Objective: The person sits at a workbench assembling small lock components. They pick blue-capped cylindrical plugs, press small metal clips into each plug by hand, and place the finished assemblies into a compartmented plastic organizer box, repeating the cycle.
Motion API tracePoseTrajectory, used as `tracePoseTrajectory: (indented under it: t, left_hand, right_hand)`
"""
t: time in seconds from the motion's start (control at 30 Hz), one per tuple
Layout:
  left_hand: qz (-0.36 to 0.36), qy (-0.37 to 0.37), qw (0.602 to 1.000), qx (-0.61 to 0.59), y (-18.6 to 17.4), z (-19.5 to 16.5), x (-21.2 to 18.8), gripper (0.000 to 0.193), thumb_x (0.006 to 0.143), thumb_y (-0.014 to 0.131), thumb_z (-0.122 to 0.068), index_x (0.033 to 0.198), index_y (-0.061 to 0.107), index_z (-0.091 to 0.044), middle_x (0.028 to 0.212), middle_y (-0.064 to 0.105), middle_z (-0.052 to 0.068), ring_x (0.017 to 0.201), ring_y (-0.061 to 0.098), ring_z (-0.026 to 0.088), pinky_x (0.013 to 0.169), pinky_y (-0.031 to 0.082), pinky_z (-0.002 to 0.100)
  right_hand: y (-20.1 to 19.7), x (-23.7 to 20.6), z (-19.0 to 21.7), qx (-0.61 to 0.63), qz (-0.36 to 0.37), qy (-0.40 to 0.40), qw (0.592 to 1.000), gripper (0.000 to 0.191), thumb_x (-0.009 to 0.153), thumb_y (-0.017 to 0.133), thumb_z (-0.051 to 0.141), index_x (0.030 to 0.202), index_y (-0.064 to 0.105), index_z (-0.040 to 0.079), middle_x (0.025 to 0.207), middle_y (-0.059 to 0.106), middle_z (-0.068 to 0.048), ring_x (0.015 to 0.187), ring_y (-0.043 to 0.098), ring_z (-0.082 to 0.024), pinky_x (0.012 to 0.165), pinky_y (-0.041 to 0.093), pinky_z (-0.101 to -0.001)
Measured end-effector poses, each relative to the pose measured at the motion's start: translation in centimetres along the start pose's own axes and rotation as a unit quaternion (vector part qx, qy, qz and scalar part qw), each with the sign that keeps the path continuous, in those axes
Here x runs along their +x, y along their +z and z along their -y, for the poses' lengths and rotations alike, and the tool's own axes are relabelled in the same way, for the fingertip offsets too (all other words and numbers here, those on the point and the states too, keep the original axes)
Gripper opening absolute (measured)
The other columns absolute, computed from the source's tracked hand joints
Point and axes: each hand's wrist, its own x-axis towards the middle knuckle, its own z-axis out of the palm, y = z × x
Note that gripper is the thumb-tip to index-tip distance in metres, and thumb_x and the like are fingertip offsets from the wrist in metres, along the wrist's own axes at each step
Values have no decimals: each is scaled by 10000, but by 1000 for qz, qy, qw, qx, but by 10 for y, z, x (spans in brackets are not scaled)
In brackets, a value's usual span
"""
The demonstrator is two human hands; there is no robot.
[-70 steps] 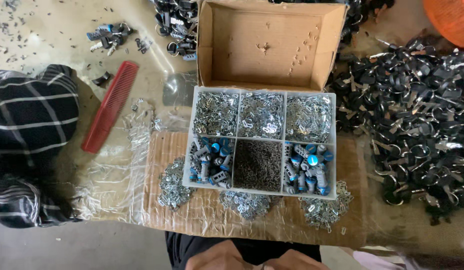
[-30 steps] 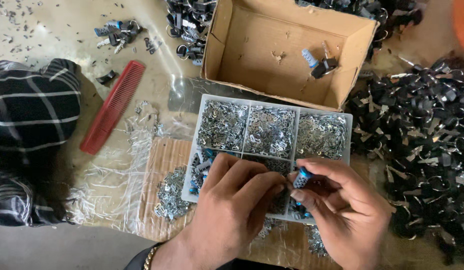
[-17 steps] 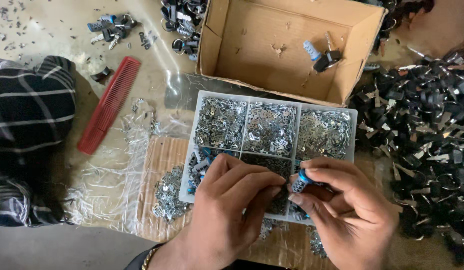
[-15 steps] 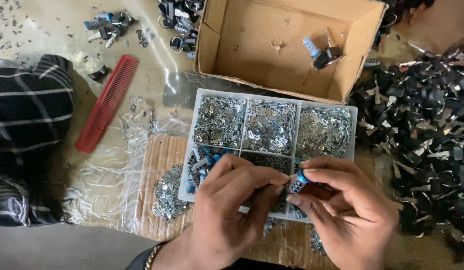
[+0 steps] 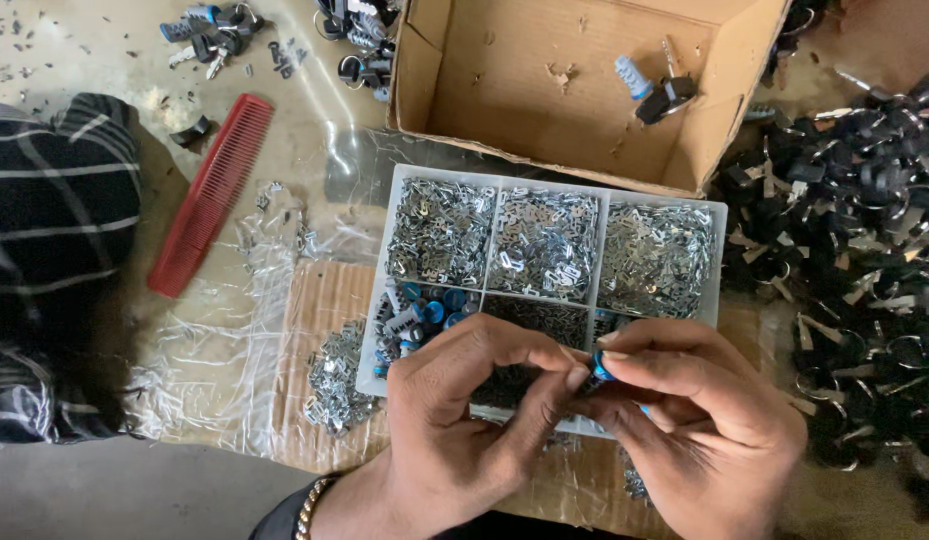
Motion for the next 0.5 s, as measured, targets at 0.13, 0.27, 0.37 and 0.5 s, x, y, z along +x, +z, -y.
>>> tracePoseTrajectory:
  t: [0.13, 0.27, 0.37, 0.5]
  left_hand:
    - [-3, 65, 997, 51, 0, -7, 6, 199, 881, 838, 23, 1008, 705, -53, 1004, 767, 55, 897, 765, 183, 775, 618, 267]
    - [15, 75, 992, 100, -7, -24, 24, 238, 880, 853, -47, 1069, 709, -50, 1054, 752, 42, 961, 747, 208, 828, 617, 293]
    - [62, 167, 928, 326, -13, -27, 34, 340, 680, 778, -64, 1019, 747, -61, 986, 738, 54, 859, 639, 289, 790, 524, 390]
    - [125, 90, 928, 339, -9, -15, 30, 116, 901, 811, -137, 952, 717, -92, 962, 718, 47, 927, 633, 306, 841, 487, 442]
  right_hand:
    - [4, -1, 2, -29, -19, -1, 999, 368, 754, 806, -142, 1083, 730, 4, 1202, 709, -135, 945, 716, -93, 756, 599, -180]
    - [6, 1, 4, -74, -40, 4, 996, 375, 737, 827, -122, 1079, 738, 3, 1177, 728, -144, 806, 646, -57, 680, 527, -169]
    - [5, 4, 6, -70, -35, 5, 997, 388, 760, 813, -108, 1122, 719, -8, 1202, 719, -150, 892, 709, -74, 739, 597, -187]
    - [5, 8, 7, -57, -29, 0, 998, 371, 796, 808, -99, 1147, 709, -32, 1242, 722, -166, 963, 716, -93, 825, 626, -213]
